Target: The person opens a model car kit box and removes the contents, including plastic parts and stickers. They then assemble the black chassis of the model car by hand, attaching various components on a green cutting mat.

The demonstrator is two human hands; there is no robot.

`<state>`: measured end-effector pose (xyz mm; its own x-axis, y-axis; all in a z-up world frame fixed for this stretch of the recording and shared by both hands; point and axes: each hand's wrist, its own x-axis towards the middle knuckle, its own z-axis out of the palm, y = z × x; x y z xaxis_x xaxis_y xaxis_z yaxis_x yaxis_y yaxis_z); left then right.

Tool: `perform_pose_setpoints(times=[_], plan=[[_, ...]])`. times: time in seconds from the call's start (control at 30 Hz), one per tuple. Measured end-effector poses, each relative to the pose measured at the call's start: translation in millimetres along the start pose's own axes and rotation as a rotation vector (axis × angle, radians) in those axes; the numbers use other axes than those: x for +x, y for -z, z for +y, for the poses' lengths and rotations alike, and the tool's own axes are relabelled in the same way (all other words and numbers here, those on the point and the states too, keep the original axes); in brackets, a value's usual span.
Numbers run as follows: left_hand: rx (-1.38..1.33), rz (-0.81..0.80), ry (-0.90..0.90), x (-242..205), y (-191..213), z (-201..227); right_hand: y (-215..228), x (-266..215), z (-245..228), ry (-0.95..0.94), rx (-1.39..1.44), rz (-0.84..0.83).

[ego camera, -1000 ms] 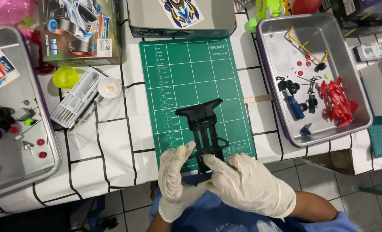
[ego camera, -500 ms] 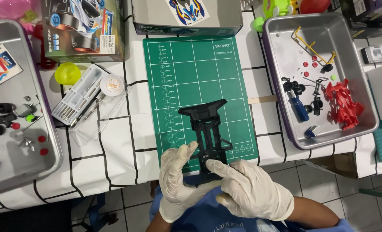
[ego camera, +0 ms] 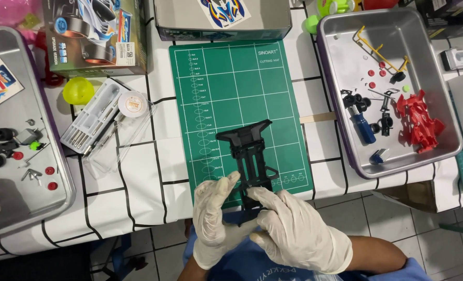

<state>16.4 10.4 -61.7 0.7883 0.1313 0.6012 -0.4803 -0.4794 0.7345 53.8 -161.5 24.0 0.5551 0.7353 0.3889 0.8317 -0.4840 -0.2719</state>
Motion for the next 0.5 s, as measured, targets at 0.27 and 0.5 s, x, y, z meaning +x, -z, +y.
perform_pose_setpoints(times=[0.27,0.5], plan=[[-0.289,0.076,0.164,12,3,12,0,-34,19,-0.023,0.218,0.11],[-0.558,-0.095,0.334,17,24,26,31,-19,37,-0.208,0.144,0.223]])
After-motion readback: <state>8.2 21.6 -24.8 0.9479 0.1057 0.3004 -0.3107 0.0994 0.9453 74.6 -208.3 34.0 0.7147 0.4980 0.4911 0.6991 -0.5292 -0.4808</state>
